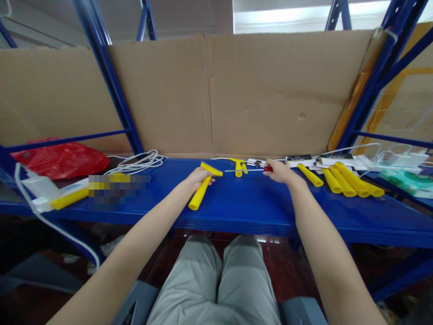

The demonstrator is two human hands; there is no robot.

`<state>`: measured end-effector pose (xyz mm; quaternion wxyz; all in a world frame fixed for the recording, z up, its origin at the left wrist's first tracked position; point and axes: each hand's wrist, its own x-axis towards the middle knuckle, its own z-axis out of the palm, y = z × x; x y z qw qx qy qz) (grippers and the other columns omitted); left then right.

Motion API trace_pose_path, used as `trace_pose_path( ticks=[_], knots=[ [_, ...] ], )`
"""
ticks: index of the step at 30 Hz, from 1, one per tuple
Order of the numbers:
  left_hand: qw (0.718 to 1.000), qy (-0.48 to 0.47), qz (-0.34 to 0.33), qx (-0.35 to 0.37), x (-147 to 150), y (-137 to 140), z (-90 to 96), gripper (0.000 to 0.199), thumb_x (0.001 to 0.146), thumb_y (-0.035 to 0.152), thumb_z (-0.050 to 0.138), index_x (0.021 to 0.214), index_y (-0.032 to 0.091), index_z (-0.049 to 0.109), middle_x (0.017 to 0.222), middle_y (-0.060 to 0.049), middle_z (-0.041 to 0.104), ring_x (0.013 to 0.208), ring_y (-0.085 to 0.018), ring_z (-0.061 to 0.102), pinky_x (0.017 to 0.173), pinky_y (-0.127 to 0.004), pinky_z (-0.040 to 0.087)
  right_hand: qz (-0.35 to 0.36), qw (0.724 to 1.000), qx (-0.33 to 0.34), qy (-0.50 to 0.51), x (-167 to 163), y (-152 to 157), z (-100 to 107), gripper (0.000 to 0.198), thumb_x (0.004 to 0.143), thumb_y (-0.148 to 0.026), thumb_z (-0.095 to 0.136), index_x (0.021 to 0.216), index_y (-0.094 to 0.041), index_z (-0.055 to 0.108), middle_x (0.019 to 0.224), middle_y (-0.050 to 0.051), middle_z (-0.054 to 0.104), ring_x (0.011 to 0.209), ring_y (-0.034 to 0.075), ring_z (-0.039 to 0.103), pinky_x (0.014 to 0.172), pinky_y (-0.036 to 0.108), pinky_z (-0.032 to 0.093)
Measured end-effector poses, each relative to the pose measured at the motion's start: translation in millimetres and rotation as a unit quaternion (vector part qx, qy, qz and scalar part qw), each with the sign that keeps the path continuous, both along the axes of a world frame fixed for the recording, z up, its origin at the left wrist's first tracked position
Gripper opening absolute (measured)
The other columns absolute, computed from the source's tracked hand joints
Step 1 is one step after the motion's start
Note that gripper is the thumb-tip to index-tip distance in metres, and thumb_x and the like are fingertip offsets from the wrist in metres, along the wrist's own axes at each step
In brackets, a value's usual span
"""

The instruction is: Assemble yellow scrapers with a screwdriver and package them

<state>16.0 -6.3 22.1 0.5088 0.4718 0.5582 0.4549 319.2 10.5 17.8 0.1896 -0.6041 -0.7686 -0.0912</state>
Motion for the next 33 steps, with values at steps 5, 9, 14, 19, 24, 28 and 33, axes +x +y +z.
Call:
trace_pose_path(
  ticks=[5, 9, 14, 19, 24, 28, 33],
  knots=[
    [1.0, 0.014, -0.008, -0.003, 0.6, 0.0, 0.1, 0.027, 0.084, -0.003, 0.049, 0.108, 0.006, 0.055, 0.068, -0.003, 0.063, 0.046, -0.008, 0.054, 0.045, -0.02, 0.041, -0.004, 1.0, 0.007, -0.014, -15.4, -2.0, -0.3, 0.007, 0.079, -0.028, 0.053, 0.084, -0.024, 0.055, 0.088, 0.007, 0.071, 0.089, 0.027, 0.064, 0.091, 0.056, 0.037],
    [1.0, 0.02, -0.018, -0.007, 0.8, 0.7, -0.4, 0.027, 0.084, -0.002, 0.048, 0.108, 0.005, 0.057, 0.069, -0.004, 0.064, 0.047, -0.009, 0.054, 0.047, -0.021, 0.042, -0.008, 1.0, 0.008, -0.021, -22.5, -3.8, 0.8, 0.006, 0.079, -0.027, 0.053, 0.085, -0.024, 0.054, 0.086, 0.006, 0.07, 0.09, 0.028, 0.063, 0.094, 0.061, 0.032],
    [1.0, 0.018, -0.021, -0.009, 1.3, 0.7, -0.3, 0.027, 0.084, -0.002, 0.049, 0.107, 0.007, 0.058, 0.066, -0.003, 0.063, 0.046, -0.009, 0.053, 0.046, -0.02, 0.042, -0.021, 1.0, -0.009, -0.017, -25.8, -5.7, 2.3, 0.006, 0.078, -0.024, 0.053, 0.084, -0.023, 0.052, 0.09, 0.007, 0.07, 0.094, 0.029, 0.063, 0.095, 0.062, 0.03],
    [1.0, 0.016, -0.024, -0.007, 1.5, 1.4, -1.4, 0.026, 0.083, -0.002, 0.05, 0.106, 0.007, 0.058, 0.069, -0.004, 0.065, 0.045, -0.009, 0.053, 0.045, -0.02, 0.042, 0.001, 1.0, 0.005, -0.012, -22.0, -3.1, 0.1, 0.006, 0.079, -0.028, 0.053, 0.084, -0.024, 0.052, 0.089, 0.007, 0.07, 0.092, 0.029, 0.062, 0.093, 0.061, 0.031],
    [1.0, 0.016, -0.026, -0.003, 2.1, -1.2, -0.8, 0.027, 0.083, -0.002, 0.05, 0.107, 0.006, 0.059, 0.073, -0.006, 0.067, 0.046, -0.009, 0.054, 0.044, -0.019, 0.042, -0.005, 1.0, 0.004, -0.011, -21.8, -1.6, -0.7, 0.006, 0.078, -0.027, 0.053, 0.083, -0.023, 0.052, 0.088, 0.006, 0.069, 0.091, 0.028, 0.063, 0.094, 0.061, 0.03],
    [0.999, 0.015, -0.037, 0.002, 3.1, -4.8, 0.8, 0.025, 0.083, -0.003, 0.049, 0.103, 0.008, 0.06, 0.071, -0.005, 0.066, 0.046, -0.008, 0.053, 0.043, -0.019, 0.039, -0.012, 1.0, 0.0, -0.02, -23.8, -3.1, 0.4, 0.007, 0.079, -0.027, 0.054, 0.084, -0.023, 0.054, 0.085, 0.006, 0.069, 0.089, 0.028, 0.063, 0.093, 0.061, 0.032],
    [0.999, 0.016, -0.037, 0.011, 4.7, -8.5, 2.7, 0.021, 0.083, -0.003, 0.049, 0.098, 0.007, 0.059, 0.068, -0.003, 0.063, 0.045, -0.007, 0.052, 0.043, -0.019, 0.038, -0.011, 1.0, 0.01, -0.026, -22.9, -2.1, -0.8, 0.007, 0.079, -0.029, 0.054, 0.084, -0.024, 0.054, 0.083, 0.006, 0.068, 0.087, 0.028, 0.062, 0.093, 0.061, 0.032]
  ],
)
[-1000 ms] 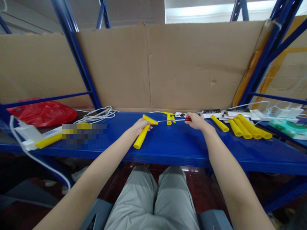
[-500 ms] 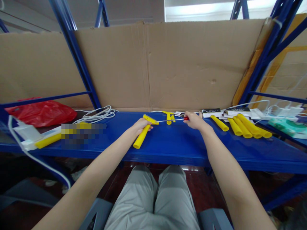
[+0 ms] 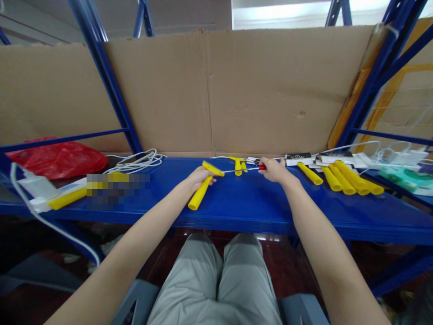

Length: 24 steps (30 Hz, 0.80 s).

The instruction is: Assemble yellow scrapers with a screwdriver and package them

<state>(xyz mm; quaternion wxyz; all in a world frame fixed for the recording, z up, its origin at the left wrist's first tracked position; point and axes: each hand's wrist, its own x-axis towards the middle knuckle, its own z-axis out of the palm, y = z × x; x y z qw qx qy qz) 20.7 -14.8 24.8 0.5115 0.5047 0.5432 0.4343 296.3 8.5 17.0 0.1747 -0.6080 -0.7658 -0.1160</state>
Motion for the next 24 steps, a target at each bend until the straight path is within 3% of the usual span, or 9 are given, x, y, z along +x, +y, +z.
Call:
trace_pose_path(
  ticks=[8, 15, 20, 24],
  knots=[
    [1.0, 0.026, 0.007, 0.014, 0.7, 1.0, -2.1, 0.027, 0.08, -0.005, 0.051, 0.103, 0.008, 0.058, 0.073, -0.005, 0.066, 0.043, -0.008, 0.053, 0.043, -0.02, 0.039, 0.01, 1.0, 0.009, -0.002, -5.3, -5.6, 3.7, 0.005, 0.078, -0.026, 0.052, 0.082, -0.023, 0.053, 0.085, 0.007, 0.067, 0.091, 0.029, 0.06, 0.095, 0.066, 0.026],
    [0.998, 0.053, 0.006, 0.043, -1.1, 13.0, -12.2, 0.028, 0.078, -0.004, 0.054, 0.103, 0.01, 0.056, 0.071, -0.004, 0.065, 0.044, -0.009, 0.055, 0.043, -0.02, 0.04, 0.04, 0.996, 0.069, -0.031, -10.9, -8.2, 2.9, 0.009, 0.079, -0.024, 0.048, 0.085, -0.024, 0.055, 0.088, 0.008, 0.067, 0.096, 0.029, 0.058, 0.097, 0.065, 0.022],
    [0.994, 0.082, 0.029, 0.062, -1.9, 15.1, -14.9, 0.028, 0.079, -0.002, 0.056, 0.103, 0.011, 0.052, 0.072, -0.003, 0.063, 0.043, -0.008, 0.054, 0.042, -0.019, 0.038, 0.04, 0.993, 0.084, -0.067, -19.5, -19.9, 10.0, 0.013, 0.083, -0.027, 0.048, 0.09, -0.022, 0.057, 0.092, 0.01, 0.069, 0.095, 0.029, 0.059, 0.095, 0.057, 0.028],
    [0.988, 0.122, 0.036, 0.088, -5.7, 16.3, -15.0, 0.031, 0.078, -0.001, 0.056, 0.104, 0.013, 0.05, 0.073, -0.002, 0.062, 0.041, -0.008, 0.053, 0.042, -0.018, 0.038, 0.041, 0.993, 0.054, -0.099, -26.4, -30.3, 16.7, 0.019, 0.086, -0.031, 0.047, 0.095, -0.02, 0.06, 0.101, 0.014, 0.07, 0.096, 0.03, 0.061, 0.082, 0.042, 0.04]
  ],
)
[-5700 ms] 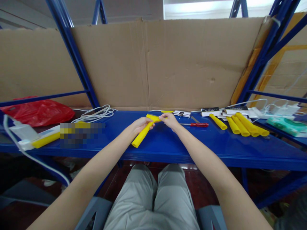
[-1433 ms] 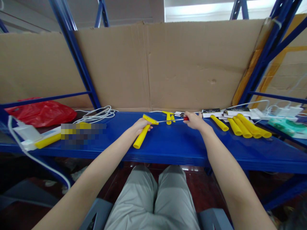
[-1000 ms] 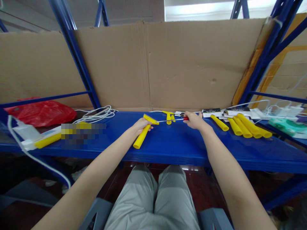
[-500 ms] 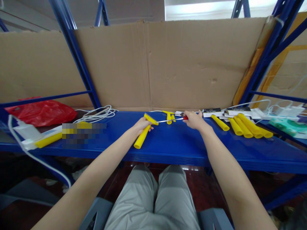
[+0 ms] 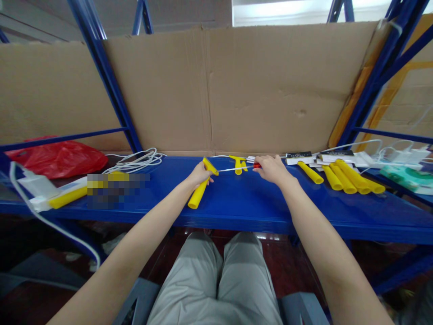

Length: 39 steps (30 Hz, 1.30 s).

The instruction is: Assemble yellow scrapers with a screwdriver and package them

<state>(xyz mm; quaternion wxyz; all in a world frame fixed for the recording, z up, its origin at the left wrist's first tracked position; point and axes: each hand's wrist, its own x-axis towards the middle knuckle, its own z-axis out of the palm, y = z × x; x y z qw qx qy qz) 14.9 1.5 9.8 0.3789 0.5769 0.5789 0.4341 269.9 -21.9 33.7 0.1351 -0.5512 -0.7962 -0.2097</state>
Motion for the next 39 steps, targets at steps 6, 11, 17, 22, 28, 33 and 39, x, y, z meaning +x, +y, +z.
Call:
trace_pose_path(
  ticks=[6, 11, 17, 22, 28, 33, 39],
  knots=[
    [0.999, 0.047, 0.014, 0.003, -8.7, 0.8, 5.4, 0.034, 0.077, 0.001, 0.058, 0.108, 0.012, 0.049, 0.078, -0.005, 0.064, 0.042, -0.008, 0.054, 0.043, -0.018, 0.039, 0.013, 0.999, -0.037, -0.001, -5.0, -0.9, -4.0, 0.023, 0.089, -0.037, 0.047, 0.099, -0.023, 0.063, 0.093, 0.008, 0.072, 0.083, 0.024, 0.065, 0.065, 0.031, 0.041],
    [0.996, 0.081, 0.042, -0.011, -10.8, -5.7, 12.0, 0.035, 0.079, 0.003, 0.058, 0.111, 0.012, 0.049, 0.071, -0.005, 0.063, 0.041, -0.009, 0.053, 0.043, -0.018, 0.037, 0.014, 0.998, -0.052, 0.018, -12.2, 0.2, -8.6, 0.021, 0.085, -0.04, 0.055, 0.098, -0.023, 0.059, 0.085, 0.007, 0.071, 0.076, 0.023, 0.065, 0.062, 0.029, 0.039],
    [0.994, 0.1, 0.032, -0.009, -11.7, -7.0, 12.4, 0.036, 0.08, 0.003, 0.055, 0.115, 0.012, 0.047, 0.071, -0.006, 0.064, 0.04, -0.009, 0.052, 0.041, -0.018, 0.036, -0.007, 0.999, -0.045, 0.004, -15.5, -0.7, -8.2, 0.013, 0.084, -0.028, 0.054, 0.096, -0.023, 0.056, 0.088, 0.007, 0.07, 0.076, 0.023, 0.065, 0.06, 0.028, 0.036],
    [0.994, 0.101, 0.032, -0.001, -12.4, -6.2, 11.7, 0.036, 0.08, 0.003, 0.055, 0.114, 0.013, 0.047, 0.072, -0.005, 0.065, 0.04, -0.009, 0.053, 0.041, -0.018, 0.036, 0.014, 0.999, -0.031, -0.014, -14.4, -2.8, -7.0, 0.011, 0.086, -0.029, 0.051, 0.092, -0.024, 0.059, 0.088, 0.006, 0.071, 0.079, 0.023, 0.064, 0.061, 0.028, 0.036],
    [0.993, 0.114, 0.023, -0.003, -13.1, -5.1, 11.4, 0.035, 0.08, 0.004, 0.055, 0.114, 0.011, 0.047, 0.074, -0.006, 0.065, 0.041, -0.008, 0.054, 0.04, -0.017, 0.036, 0.017, 1.0, 0.005, -0.022, -14.3, -2.4, -7.9, 0.015, 0.087, -0.027, 0.049, 0.094, -0.022, 0.062, 0.091, 0.008, 0.071, 0.08, 0.022, 0.064, 0.061, 0.028, 0.036],
    [0.99, 0.139, 0.001, 0.011, -14.8, -1.0, 8.0, 0.033, 0.079, 0.002, 0.052, 0.112, 0.01, 0.048, 0.083, -0.008, 0.068, 0.043, -0.008, 0.055, 0.042, -0.018, 0.039, 0.017, 1.0, 0.009, -0.013, -9.8, 0.0, -9.5, 0.015, 0.087, -0.028, 0.05, 0.092, -0.021, 0.063, 0.09, 0.008, 0.071, 0.078, 0.021, 0.063, 0.059, 0.027, 0.034],
    [0.99, 0.139, -0.025, 0.026, -14.8, 1.4, 5.6, 0.033, 0.079, 0.002, 0.051, 0.111, 0.01, 0.048, 0.094, -0.011, 0.067, 0.043, -0.006, 0.056, 0.042, -0.017, 0.041, 0.047, 0.996, -0.062, 0.034, 0.8, 4.4, -8.4, 0.014, 0.083, -0.034, 0.057, 0.085, -0.022, 0.063, 0.083, 0.006, 0.071, 0.072, 0.019, 0.062, 0.059, 0.026, 0.037]
  ],
)
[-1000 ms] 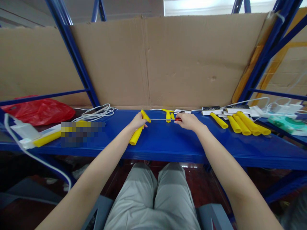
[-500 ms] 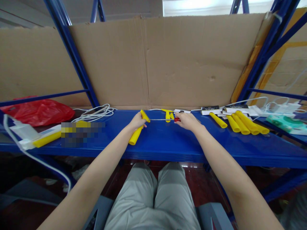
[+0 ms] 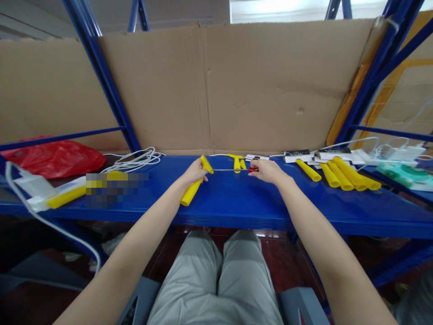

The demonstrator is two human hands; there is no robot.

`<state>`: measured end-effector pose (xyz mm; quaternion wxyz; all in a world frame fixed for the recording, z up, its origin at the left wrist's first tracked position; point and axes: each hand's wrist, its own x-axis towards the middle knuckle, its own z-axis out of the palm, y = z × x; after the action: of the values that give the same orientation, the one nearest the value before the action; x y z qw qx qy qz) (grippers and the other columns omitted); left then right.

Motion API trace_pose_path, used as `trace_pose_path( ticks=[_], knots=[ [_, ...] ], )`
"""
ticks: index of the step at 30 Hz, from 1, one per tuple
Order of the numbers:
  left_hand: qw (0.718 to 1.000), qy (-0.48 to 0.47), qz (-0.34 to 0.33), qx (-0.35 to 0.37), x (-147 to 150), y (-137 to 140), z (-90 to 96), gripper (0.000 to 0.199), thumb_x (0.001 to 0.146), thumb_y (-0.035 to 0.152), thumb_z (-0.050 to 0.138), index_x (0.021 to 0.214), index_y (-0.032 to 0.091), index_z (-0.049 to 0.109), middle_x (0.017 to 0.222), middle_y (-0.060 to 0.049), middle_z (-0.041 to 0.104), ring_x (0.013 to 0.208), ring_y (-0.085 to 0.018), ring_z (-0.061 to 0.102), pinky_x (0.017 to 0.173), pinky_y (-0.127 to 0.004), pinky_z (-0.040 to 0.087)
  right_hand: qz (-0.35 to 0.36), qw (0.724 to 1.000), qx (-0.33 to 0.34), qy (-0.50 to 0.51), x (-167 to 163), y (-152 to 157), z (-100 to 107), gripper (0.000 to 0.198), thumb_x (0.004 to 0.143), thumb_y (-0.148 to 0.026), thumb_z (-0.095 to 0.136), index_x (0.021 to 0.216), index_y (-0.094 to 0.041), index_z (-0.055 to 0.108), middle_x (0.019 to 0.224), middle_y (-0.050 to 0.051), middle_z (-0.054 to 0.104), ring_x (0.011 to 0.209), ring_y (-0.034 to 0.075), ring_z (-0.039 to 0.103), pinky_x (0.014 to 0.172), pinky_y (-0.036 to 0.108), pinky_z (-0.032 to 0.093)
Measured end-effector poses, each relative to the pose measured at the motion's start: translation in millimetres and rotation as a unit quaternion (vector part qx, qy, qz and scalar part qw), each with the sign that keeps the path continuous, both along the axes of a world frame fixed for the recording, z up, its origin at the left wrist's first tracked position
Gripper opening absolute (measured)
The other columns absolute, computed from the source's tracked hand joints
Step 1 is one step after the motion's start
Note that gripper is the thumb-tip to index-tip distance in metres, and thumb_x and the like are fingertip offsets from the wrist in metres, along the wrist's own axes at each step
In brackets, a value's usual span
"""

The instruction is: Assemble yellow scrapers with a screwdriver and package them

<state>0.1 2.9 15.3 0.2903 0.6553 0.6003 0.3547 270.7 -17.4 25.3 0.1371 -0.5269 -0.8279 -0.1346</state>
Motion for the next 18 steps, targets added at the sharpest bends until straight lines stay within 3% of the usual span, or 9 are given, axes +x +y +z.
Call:
trace_pose_path(
  ticks=[10, 14, 18],
  knots=[
    [1.0, 0.017, 0.01, -0.001, 0.0, -4.7, 4.0, 0.033, 0.08, 0.003, 0.05, 0.112, 0.009, 0.048, 0.095, -0.012, 0.067, 0.042, -0.007, 0.055, 0.04, -0.018, 0.04, 0.015, 0.99, -0.127, 0.052, -2.3, 4.9, -3.4, 0.027, 0.084, -0.042, 0.051, 0.077, -0.019, 0.062, 0.071, 0.006, 0.066, 0.063, 0.018, 0.058, 0.057, 0.027, 0.037],
    [1.0, 0.023, 0.009, -0.002, -0.2, -3.4, 3.3, 0.034, 0.079, 0.003, 0.051, 0.112, 0.009, 0.048, 0.09, -0.011, 0.067, 0.043, -0.008, 0.057, 0.041, -0.018, 0.041, 0.027, 0.99, -0.105, 0.09, -1.0, 9.1, -8.4, 0.022, 0.073, -0.037, 0.065, 0.082, -0.019, 0.057, 0.074, 0.004, 0.065, 0.065, 0.017, 0.056, 0.057, 0.025, 0.036],
    [1.0, 0.026, 0.009, -0.002, -0.7, -2.5, 2.6, 0.034, 0.079, 0.003, 0.051, 0.111, 0.009, 0.048, 0.089, -0.011, 0.067, 0.043, -0.008, 0.056, 0.041, -0.018, 0.041, 0.016, 0.996, -0.072, 0.057, 0.9, 8.9, -7.5, 0.018, 0.075, -0.037, 0.064, 0.078, -0.02, 0.056, 0.074, 0.004, 0.065, 0.063, 0.016, 0.055, 0.055, 0.025, 0.034]
  ],
)
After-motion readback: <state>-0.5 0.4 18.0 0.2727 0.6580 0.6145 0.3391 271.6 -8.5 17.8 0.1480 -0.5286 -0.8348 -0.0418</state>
